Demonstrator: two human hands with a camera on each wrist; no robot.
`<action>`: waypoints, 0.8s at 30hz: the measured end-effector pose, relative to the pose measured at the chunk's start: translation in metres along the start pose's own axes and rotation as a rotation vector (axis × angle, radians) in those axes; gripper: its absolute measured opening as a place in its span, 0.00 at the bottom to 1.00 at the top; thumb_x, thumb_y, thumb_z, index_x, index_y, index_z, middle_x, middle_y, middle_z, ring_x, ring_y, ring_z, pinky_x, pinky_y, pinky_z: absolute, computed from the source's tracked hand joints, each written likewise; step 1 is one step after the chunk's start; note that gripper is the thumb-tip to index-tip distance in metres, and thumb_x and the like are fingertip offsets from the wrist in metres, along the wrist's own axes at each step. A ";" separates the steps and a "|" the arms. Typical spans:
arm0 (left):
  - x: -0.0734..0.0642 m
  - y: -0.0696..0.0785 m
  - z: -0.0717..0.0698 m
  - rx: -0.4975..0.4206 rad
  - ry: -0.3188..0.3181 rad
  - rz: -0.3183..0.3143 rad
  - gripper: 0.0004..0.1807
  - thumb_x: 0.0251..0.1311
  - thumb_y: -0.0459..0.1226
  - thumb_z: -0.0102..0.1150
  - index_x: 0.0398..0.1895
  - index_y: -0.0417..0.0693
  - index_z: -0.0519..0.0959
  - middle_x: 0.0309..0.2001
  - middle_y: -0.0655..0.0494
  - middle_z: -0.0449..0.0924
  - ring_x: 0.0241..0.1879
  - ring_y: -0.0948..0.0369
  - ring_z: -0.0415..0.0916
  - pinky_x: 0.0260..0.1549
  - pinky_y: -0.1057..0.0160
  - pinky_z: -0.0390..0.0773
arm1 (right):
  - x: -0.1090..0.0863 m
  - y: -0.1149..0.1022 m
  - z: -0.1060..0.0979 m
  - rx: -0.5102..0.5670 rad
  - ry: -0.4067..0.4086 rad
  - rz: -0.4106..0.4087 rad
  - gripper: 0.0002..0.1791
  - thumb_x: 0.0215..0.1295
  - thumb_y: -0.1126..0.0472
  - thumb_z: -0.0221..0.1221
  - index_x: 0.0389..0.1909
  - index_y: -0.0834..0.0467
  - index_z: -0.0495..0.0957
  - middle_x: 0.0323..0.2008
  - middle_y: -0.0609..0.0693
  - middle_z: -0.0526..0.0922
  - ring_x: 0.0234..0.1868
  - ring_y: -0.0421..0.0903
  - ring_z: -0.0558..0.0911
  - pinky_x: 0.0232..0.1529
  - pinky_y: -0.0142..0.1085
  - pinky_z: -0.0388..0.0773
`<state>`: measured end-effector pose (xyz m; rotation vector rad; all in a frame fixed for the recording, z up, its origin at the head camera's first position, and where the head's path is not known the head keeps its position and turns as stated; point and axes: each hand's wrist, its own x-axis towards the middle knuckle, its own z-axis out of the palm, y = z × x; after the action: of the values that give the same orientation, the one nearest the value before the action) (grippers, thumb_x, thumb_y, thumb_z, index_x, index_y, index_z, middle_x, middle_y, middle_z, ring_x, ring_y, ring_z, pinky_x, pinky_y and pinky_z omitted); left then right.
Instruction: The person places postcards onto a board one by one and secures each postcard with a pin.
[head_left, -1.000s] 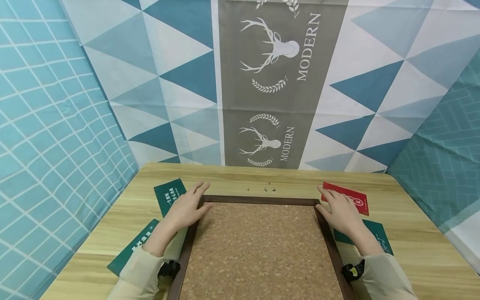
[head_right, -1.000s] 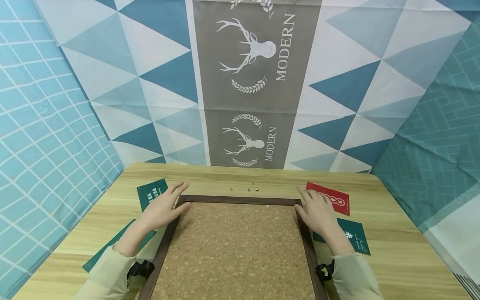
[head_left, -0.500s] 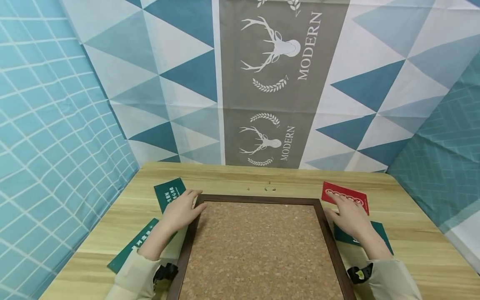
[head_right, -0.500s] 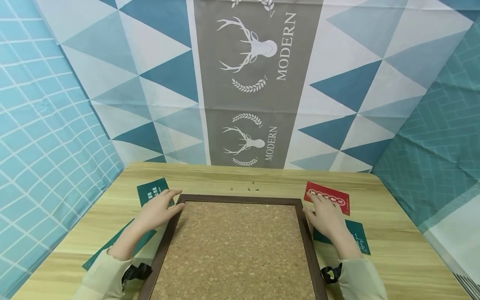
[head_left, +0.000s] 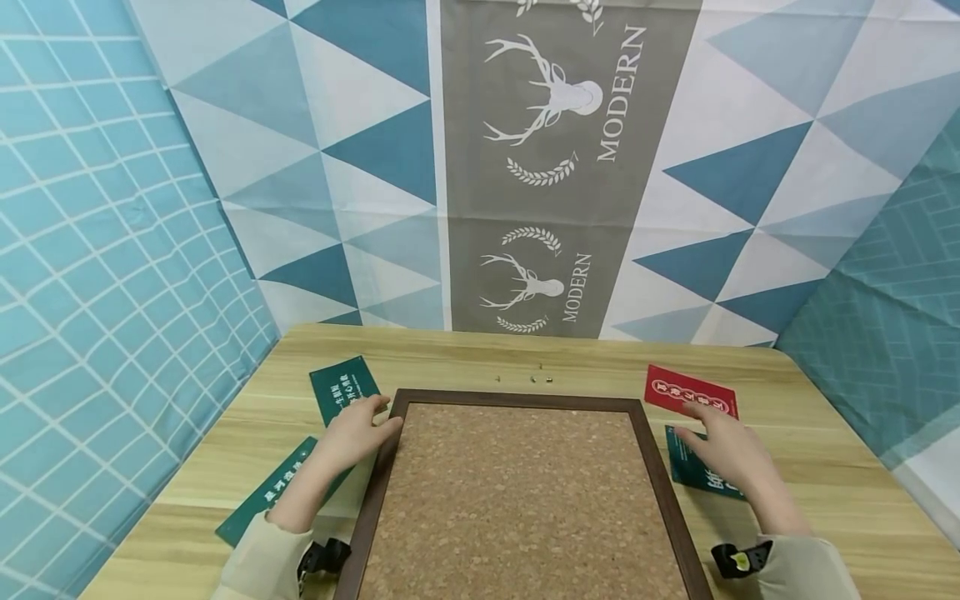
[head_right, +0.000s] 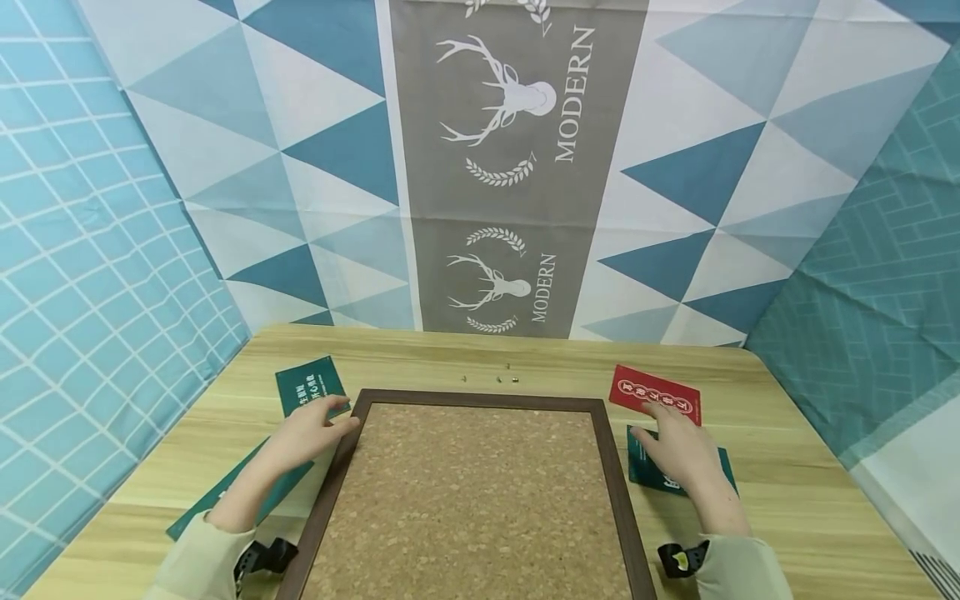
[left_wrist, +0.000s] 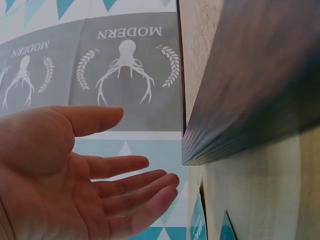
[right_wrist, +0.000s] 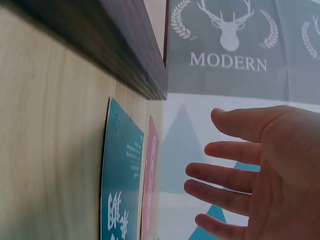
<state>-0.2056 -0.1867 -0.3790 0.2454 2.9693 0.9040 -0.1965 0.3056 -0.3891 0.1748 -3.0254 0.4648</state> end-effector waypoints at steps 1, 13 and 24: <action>0.000 -0.001 0.000 -0.014 -0.008 -0.013 0.29 0.63 0.44 0.49 0.61 0.33 0.63 0.58 0.35 0.66 0.55 0.41 0.66 0.47 0.45 0.70 | -0.001 0.002 0.000 0.004 -0.005 0.008 0.32 0.63 0.48 0.53 0.59 0.68 0.66 0.55 0.70 0.69 0.53 0.68 0.69 0.46 0.62 0.66; -0.002 -0.007 0.001 -0.066 -0.086 -0.114 0.31 0.62 0.45 0.49 0.61 0.30 0.62 0.54 0.31 0.69 0.50 0.40 0.71 0.40 0.49 0.75 | -0.010 0.019 -0.003 -0.003 -0.040 0.083 0.33 0.61 0.48 0.55 0.55 0.73 0.67 0.50 0.73 0.72 0.48 0.70 0.72 0.40 0.58 0.70; -0.004 -0.012 0.005 -0.102 -0.135 -0.143 0.32 0.62 0.46 0.50 0.61 0.30 0.62 0.52 0.32 0.71 0.29 0.55 0.76 0.30 0.56 0.74 | -0.016 0.033 -0.006 0.034 -0.118 0.194 0.40 0.60 0.46 0.54 0.57 0.78 0.60 0.53 0.77 0.65 0.51 0.72 0.68 0.41 0.59 0.69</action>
<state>-0.2033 -0.1944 -0.3899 0.0864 2.7675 0.9756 -0.1844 0.3408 -0.3943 -0.0934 -3.1667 0.5394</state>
